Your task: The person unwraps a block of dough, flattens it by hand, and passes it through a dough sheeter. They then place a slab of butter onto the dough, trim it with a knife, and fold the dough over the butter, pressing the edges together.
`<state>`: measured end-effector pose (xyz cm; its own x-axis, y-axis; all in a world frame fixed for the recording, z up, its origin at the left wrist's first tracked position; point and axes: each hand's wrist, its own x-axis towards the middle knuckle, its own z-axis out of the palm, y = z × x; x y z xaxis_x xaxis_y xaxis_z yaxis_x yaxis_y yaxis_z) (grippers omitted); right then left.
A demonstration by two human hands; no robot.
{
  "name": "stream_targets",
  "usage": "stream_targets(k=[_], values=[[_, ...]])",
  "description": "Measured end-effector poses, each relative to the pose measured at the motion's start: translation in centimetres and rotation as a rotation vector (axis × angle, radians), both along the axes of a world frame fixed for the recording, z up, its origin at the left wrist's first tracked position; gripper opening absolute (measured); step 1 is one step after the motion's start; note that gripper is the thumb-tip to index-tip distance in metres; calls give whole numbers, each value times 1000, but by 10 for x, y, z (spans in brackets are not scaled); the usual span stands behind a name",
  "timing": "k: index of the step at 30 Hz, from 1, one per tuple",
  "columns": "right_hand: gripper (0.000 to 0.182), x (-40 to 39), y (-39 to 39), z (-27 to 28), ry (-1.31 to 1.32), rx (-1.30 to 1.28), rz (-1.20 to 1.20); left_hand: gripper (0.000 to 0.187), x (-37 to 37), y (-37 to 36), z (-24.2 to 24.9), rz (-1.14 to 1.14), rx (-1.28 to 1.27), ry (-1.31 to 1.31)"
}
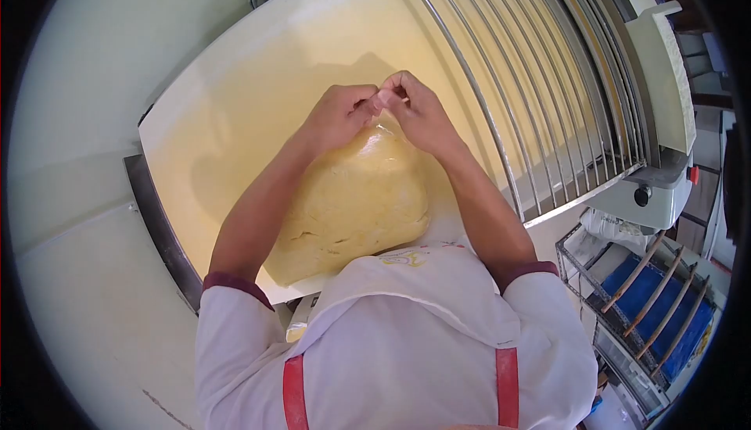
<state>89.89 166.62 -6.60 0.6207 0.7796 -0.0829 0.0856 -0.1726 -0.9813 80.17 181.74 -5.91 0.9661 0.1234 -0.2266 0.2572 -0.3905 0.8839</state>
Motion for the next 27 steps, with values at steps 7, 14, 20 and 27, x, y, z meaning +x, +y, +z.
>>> stream_targets(k=[7, 14, 20, 27], values=[[16, -26, -57, -2, -527, 118, 166, 18, -27, -29, 19, 43, 73, -311], [21, -31, -58, -3, -503, -241, 152, 28, -24, -14, -13, 166, 133, -113], [21, -23, -93, -29, -199, 200, 91, 29, -20, -18, 7, 84, -48, -362], [12, -46, -62, -4, -551, 197, 63, 28, -38, -18, 17, 43, -27, -388]])
